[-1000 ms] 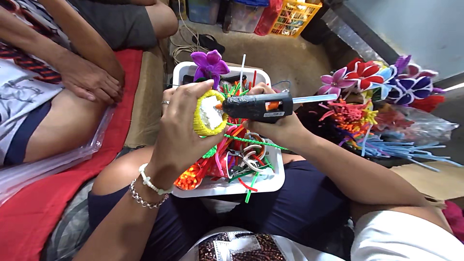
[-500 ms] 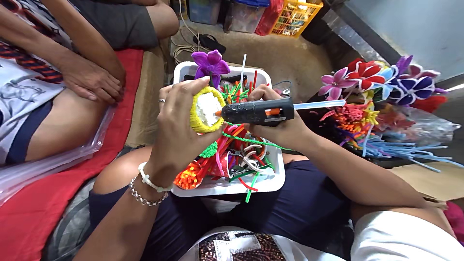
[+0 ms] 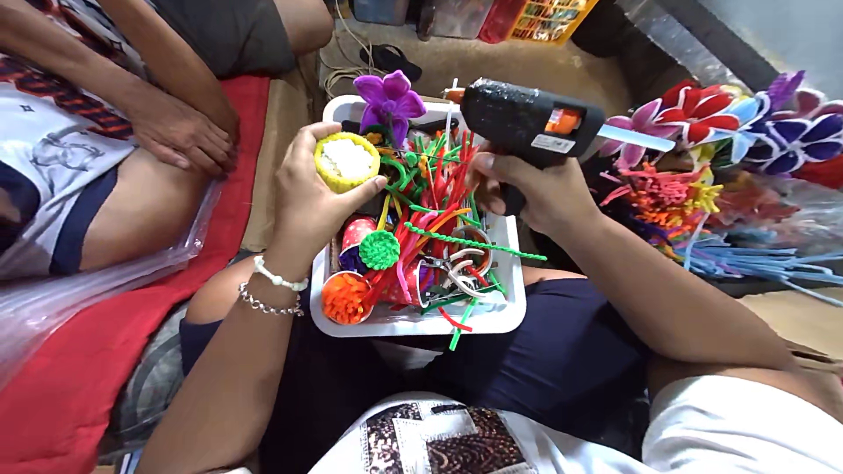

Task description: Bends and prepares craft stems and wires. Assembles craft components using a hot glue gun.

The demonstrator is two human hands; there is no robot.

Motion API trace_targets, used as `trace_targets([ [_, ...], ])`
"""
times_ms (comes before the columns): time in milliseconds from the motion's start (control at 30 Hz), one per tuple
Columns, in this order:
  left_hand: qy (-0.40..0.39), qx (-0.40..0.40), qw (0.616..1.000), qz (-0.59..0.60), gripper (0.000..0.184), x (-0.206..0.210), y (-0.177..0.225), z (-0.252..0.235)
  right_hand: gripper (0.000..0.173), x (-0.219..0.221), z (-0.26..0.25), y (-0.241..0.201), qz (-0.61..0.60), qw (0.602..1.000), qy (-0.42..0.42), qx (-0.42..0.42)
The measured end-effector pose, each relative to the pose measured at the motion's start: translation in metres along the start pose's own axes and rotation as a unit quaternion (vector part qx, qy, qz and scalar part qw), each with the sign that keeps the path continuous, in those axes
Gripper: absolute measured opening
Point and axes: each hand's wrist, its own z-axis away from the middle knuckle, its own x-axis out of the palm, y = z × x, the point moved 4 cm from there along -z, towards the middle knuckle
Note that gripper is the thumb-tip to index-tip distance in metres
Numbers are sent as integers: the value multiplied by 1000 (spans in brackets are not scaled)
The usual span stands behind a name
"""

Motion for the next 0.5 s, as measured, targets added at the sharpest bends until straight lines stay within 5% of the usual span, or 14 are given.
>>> trace_targets([
  [267, -130, -10, 991, -41, 83, 33, -11, 0, 11, 1, 8, 2, 107, 994, -33, 18],
  [500, -148, 39, 986, -64, 77, 25, 0, 4, 17, 2, 8, 0, 128, 991, -42, 16],
])
